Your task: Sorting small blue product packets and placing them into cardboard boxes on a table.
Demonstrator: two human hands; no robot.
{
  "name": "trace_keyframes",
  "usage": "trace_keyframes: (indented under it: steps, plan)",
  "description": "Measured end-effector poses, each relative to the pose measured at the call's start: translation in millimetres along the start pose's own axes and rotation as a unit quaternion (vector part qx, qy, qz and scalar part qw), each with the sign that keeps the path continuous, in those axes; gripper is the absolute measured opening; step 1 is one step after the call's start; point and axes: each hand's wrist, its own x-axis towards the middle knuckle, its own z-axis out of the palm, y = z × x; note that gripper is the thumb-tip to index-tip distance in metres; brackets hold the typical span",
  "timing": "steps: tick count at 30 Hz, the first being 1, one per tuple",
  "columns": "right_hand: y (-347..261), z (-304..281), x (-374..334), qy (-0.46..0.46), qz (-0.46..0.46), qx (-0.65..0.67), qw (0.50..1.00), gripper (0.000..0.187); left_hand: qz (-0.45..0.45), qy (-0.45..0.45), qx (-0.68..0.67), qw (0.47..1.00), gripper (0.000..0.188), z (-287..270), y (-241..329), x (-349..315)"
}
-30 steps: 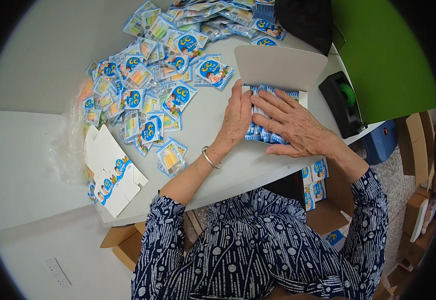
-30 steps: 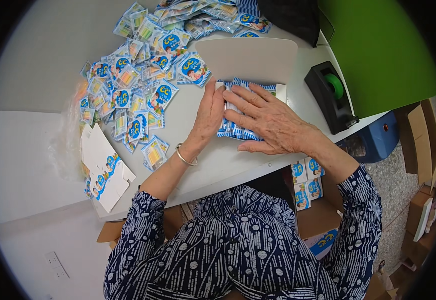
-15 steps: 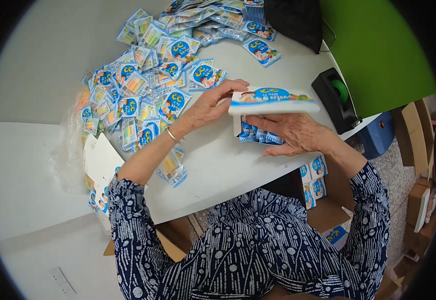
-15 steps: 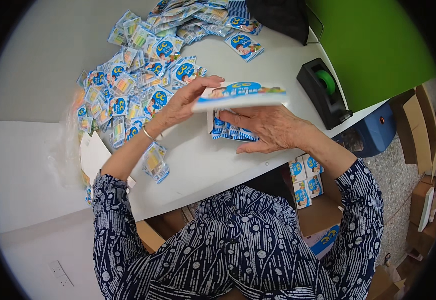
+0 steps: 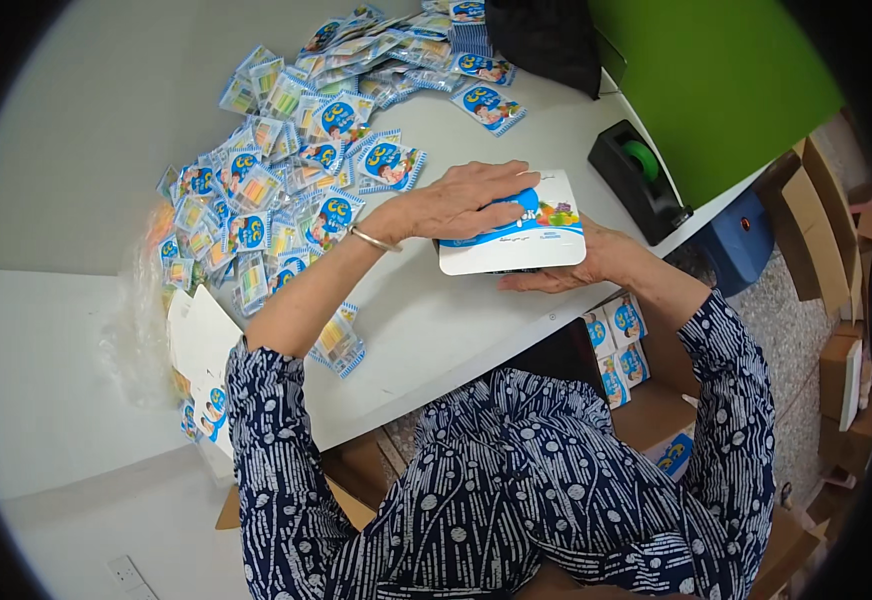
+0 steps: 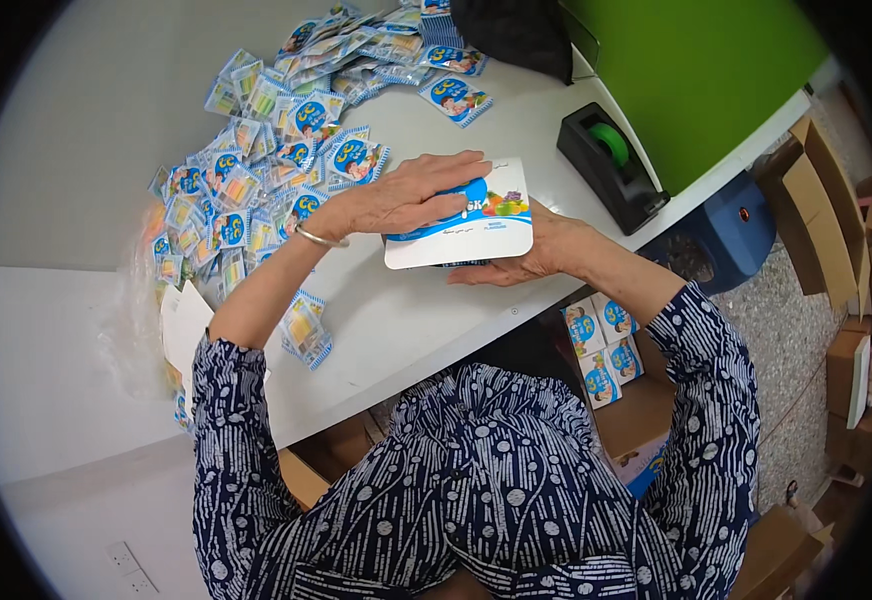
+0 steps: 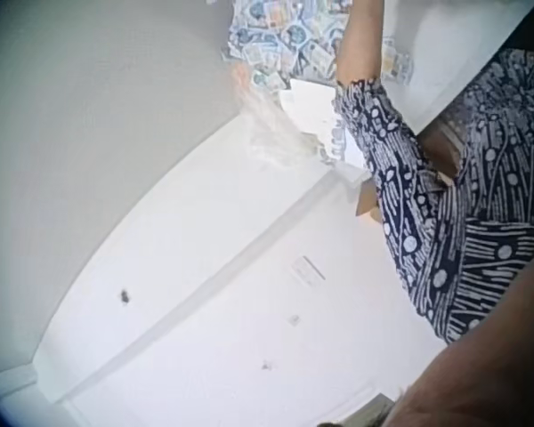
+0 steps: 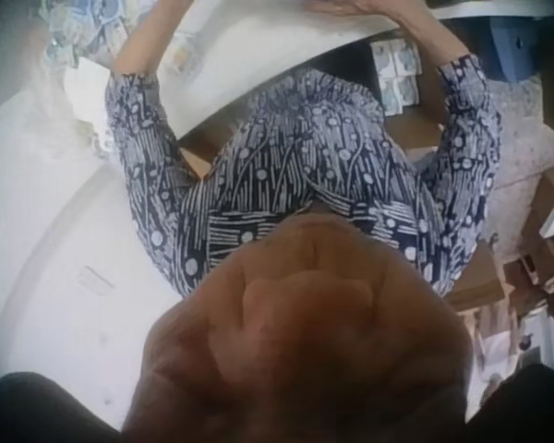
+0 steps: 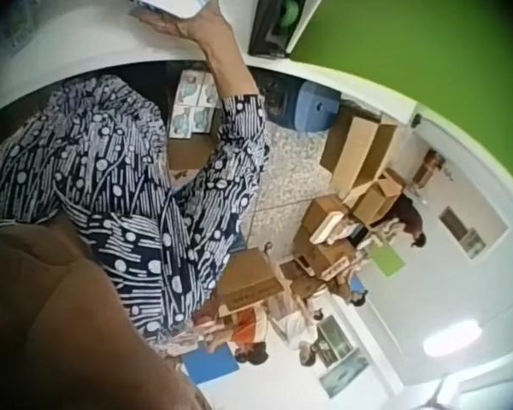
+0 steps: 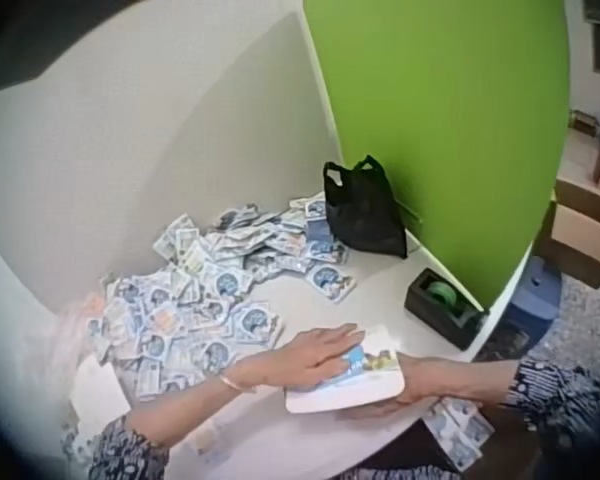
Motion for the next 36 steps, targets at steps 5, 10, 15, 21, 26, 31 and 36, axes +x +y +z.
trace_keyframes:
  steps: [5,10,15,21,26,31,36]
  plan:
    - [5.0,4.1,2.8,-0.031,0.027,-0.062,0.997,0.057,-0.055,-0.046,-0.044,0.996,0.060,-2.1,-4.4,3.6]
    - [-1.6,4.2,1.0,0.111,-0.091,-0.247,0.958,0.047,-0.043,-0.064,-0.090,0.993,0.058,-8.3,-4.1,5.6]
    - [-34.2,13.9,-2.9,0.162,-0.242,-0.307,0.906,0.042,-0.053,-0.078,-0.068,0.993,0.055,-2.8,-9.3,5.6]
    - [-56.4,-7.7,-9.4,0.315,-0.112,-0.064,0.940,0.044,0.014,-0.012,0.036,0.999,0.046,4.9,-5.9,-5.2]
    - [5.4,-1.6,-5.7,0.168,0.118,-0.028,0.978,0.063,-0.018,0.083,-0.083,0.993,0.036,9.2,-4.7,-13.7]
    - [10.5,-4.2,-4.6,0.136,0.124,0.021,0.983,0.069,-0.124,0.378,-0.414,0.819,0.032,33.0,-17.7,-66.2]
    - [6.6,-5.8,-5.2,0.130,0.133,0.027,0.982,0.070,-0.167,0.326,-0.607,0.705,0.042,67.1,-2.4,-63.7]
